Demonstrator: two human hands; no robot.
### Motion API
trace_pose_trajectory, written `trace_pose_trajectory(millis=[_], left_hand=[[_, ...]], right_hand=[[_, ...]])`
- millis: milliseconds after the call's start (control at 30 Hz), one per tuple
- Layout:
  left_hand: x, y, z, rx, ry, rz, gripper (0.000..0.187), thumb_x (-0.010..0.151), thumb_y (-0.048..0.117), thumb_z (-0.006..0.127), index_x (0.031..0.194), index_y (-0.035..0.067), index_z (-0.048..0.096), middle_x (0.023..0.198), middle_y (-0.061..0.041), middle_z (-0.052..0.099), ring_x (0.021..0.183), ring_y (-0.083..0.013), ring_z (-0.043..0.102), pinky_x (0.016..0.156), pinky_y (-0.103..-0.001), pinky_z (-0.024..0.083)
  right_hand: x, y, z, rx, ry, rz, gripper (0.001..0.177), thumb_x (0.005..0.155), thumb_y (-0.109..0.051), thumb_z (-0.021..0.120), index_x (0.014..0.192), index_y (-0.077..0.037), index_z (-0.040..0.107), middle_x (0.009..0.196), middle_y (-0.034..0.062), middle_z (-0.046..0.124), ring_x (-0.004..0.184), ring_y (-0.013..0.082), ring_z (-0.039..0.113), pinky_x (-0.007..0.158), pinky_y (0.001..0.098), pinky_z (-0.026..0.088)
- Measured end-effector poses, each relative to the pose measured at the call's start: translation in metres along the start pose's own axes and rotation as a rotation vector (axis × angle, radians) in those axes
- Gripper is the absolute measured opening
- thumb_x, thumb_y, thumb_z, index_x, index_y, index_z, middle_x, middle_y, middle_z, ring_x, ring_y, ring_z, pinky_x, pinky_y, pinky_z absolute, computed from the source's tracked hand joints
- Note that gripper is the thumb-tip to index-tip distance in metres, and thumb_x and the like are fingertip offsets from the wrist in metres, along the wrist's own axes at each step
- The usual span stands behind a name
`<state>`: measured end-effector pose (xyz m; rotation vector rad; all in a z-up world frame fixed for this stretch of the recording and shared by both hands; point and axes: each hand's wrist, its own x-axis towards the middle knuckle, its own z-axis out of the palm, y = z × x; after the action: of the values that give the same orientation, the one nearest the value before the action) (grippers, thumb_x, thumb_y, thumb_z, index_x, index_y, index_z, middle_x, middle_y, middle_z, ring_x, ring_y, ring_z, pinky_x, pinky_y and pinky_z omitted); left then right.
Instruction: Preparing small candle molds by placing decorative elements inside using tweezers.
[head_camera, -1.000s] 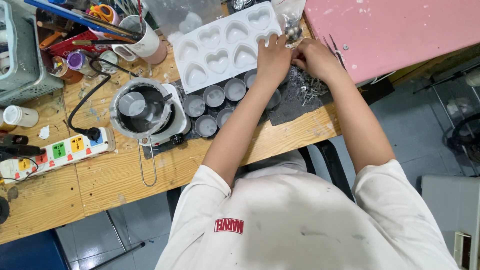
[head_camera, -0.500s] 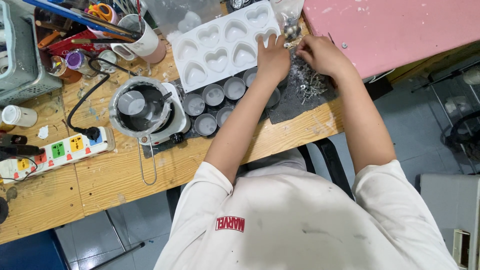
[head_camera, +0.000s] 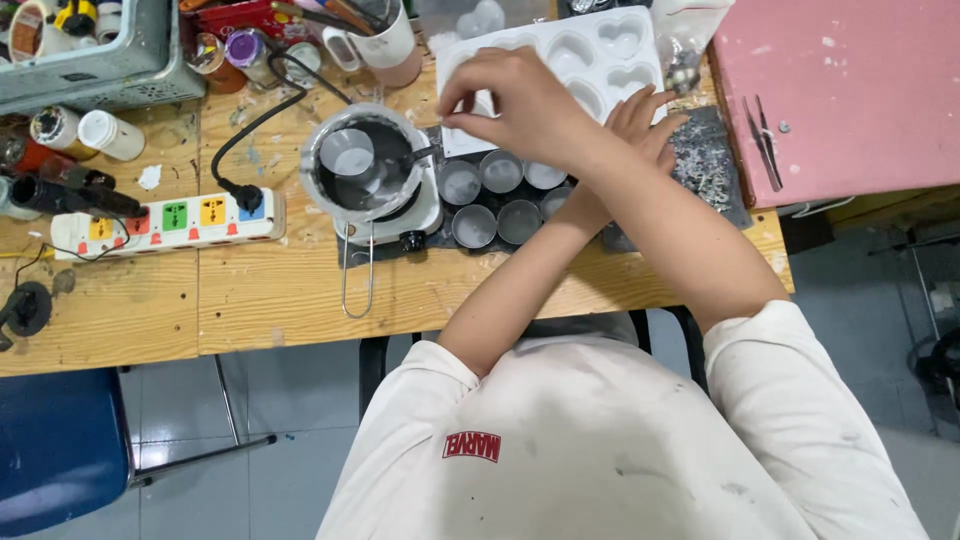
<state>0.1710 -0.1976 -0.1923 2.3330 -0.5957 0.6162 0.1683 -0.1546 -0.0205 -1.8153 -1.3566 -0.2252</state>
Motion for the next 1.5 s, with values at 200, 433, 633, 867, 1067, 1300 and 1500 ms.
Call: trace_pose_trajectory(millis=[200,433,633,867,1067,1300,1500], left_hand=[[-0.002,-0.009,-0.008,0.019,-0.093,-0.024,0.043,0.089,0.017,0.065,0.131,0.009,0.061,0.144,-0.011,0.049,0.146,-0.0342,0.034,0.123,-0.056,0.027],[-0.008,-0.024,-0.007,0.025,-0.099,-0.069,0.037,0.09,0.016,0.065,0.127,0.012,0.063,0.139,-0.008,0.055,0.139,-0.0293,0.047,0.117,-0.05,0.037],[0.028,-0.012,-0.023,0.199,-0.199,-0.246,0.039,0.088,0.027,0.075,0.121,0.007,0.066,0.121,-0.009,0.06,0.117,-0.0294,0.057,0.092,-0.051,0.046],[0.046,-0.009,0.008,0.296,-0.153,-0.19,0.036,0.071,0.028,0.084,0.101,0.013,0.072,0.105,-0.009,0.06,0.102,-0.0301,0.063,0.076,-0.047,0.053],[0.056,-0.032,0.035,0.381,-0.189,-0.131,0.021,0.073,0.016,0.079,0.092,0.012,0.072,0.102,-0.01,0.064,0.095,-0.0295,0.069,0.069,-0.044,0.059],[0.058,-0.04,0.02,0.211,-0.152,-0.145,0.022,0.081,0.007,0.071,0.103,0.008,0.069,0.1,-0.014,0.066,0.085,-0.0347,0.071,0.07,-0.046,0.059],[0.054,-0.023,-0.002,0.121,-0.12,-0.108,0.039,0.063,0.022,0.082,0.095,0.006,0.067,0.094,-0.015,0.064,0.084,-0.0375,0.069,0.065,-0.049,0.056]], right_hand=[[0.035,-0.008,0.049,-0.133,-0.134,-0.022,0.012,0.09,-0.011,0.08,0.102,-0.009,0.078,0.097,0.0089,0.073,0.096,0.0315,0.068,0.08,0.0451,0.053],[-0.002,-0.004,-0.006,-0.119,-0.041,-0.114,0.013,0.097,-0.012,0.077,0.109,-0.007,0.075,0.108,0.0092,0.072,0.105,0.0339,0.065,0.089,0.0443,0.052],[-0.107,0.044,-0.101,-0.245,0.157,0.236,0.011,0.107,-0.007,0.074,0.118,-0.006,0.077,0.117,0.0073,0.076,0.103,0.0198,0.072,0.083,0.0344,0.056],[-0.212,0.131,-0.091,-0.355,0.12,0.799,0.02,0.09,-0.004,0.076,0.11,0.0,0.076,0.102,0.0174,0.077,0.091,0.0285,0.076,0.086,0.0394,0.059],[-0.235,0.158,-0.074,-0.414,0.049,0.828,0.024,0.082,-0.002,0.078,0.106,0.0,0.077,0.1,0.0203,0.076,0.092,0.0349,0.074,0.087,0.0432,0.057],[-0.236,0.172,-0.067,-0.413,0.215,0.801,0.018,0.091,-0.011,0.078,0.108,-0.006,0.078,0.097,0.0168,0.076,0.088,0.0355,0.073,0.087,0.0441,0.057],[-0.215,0.176,-0.062,-0.619,0.076,0.832,0.018,0.085,-0.017,0.082,0.102,-0.015,0.082,0.095,0.0128,0.076,0.089,0.0347,0.072,0.078,0.0472,0.056]])
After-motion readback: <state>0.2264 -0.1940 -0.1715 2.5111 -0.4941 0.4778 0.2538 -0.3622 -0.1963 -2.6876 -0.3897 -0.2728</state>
